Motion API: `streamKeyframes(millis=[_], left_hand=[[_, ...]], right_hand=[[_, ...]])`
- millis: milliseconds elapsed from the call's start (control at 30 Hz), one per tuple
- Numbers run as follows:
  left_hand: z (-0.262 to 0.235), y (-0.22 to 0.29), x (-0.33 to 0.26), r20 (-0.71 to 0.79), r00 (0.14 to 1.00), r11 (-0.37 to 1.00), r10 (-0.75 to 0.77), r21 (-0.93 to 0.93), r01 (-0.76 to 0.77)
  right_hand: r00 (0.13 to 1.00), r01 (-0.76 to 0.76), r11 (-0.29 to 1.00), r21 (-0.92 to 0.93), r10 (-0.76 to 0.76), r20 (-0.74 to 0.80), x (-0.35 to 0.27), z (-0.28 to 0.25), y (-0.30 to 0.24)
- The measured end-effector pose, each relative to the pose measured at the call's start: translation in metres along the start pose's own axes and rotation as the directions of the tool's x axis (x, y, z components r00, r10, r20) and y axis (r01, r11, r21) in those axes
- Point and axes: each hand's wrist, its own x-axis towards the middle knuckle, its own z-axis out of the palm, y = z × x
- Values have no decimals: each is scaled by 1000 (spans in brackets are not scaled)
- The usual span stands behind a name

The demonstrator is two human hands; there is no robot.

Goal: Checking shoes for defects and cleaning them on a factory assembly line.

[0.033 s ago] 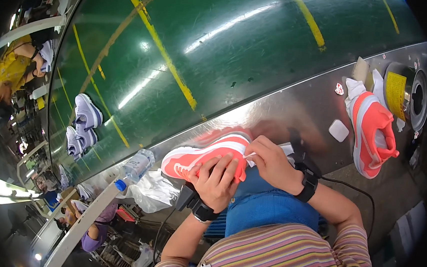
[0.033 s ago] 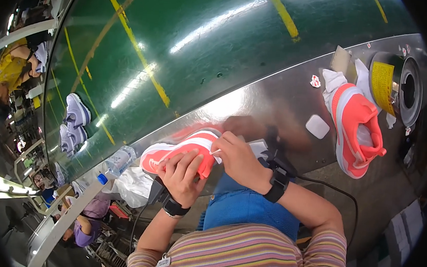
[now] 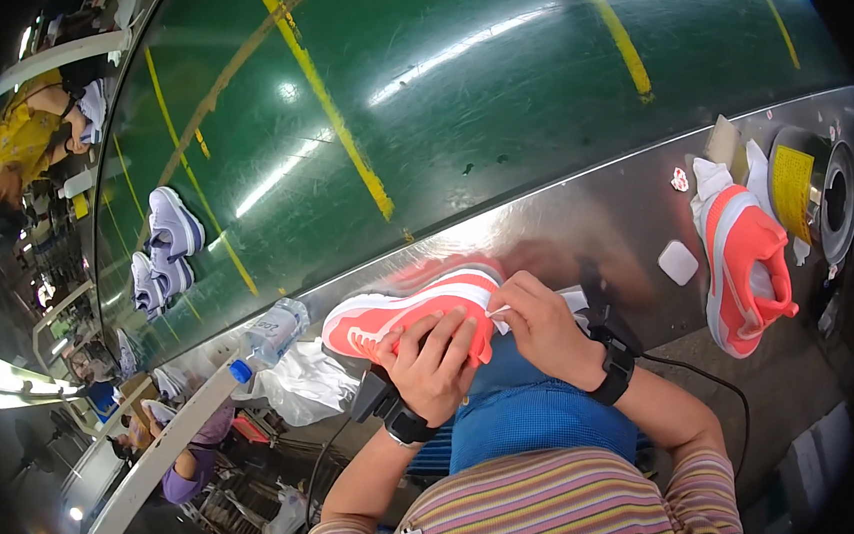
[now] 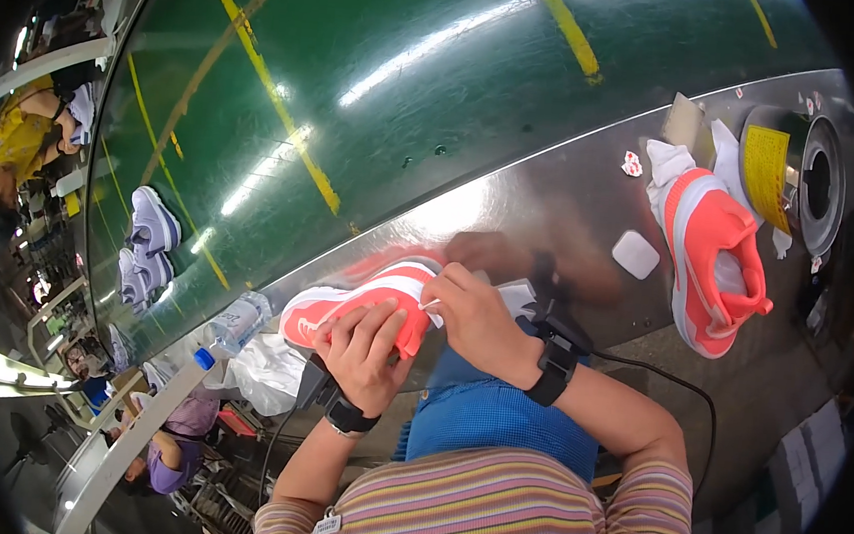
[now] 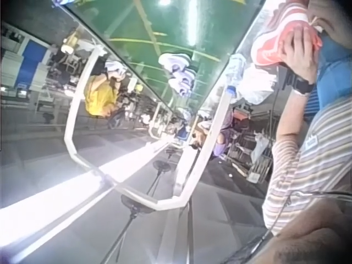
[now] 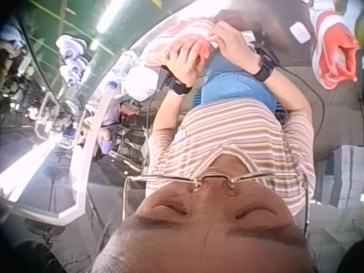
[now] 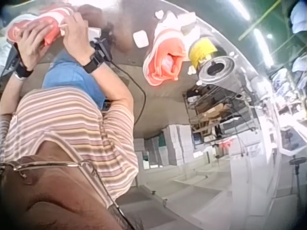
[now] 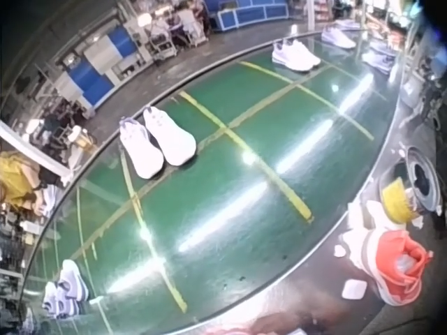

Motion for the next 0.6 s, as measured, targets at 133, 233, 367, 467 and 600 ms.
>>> streamKeyframes(millis=[133, 233, 367, 467, 600], left_hand=[[2, -1, 2, -14, 1000, 1000, 11, 5, -11], [4, -4, -1, -10, 1000, 1000, 3, 24, -3], [1, -3, 2, -1, 1000, 1000, 5, 27, -5], [-1, 0, 2, 16, 1000, 1000, 12, 14, -12], [-11, -2, -2, 37, 999, 998, -1, -63, 3]], right_hand=[[997, 82, 994, -73, -83, -8, 16, 2, 0], [999, 31, 1000, 2, -31, 42, 3, -2, 0], [999, -24, 1000, -4, 24, -44, 0, 5, 4], [989, -34, 999, -7, 33, -142, 18, 3, 11], [964, -143, 836, 530, 240, -118, 13, -24, 12]])
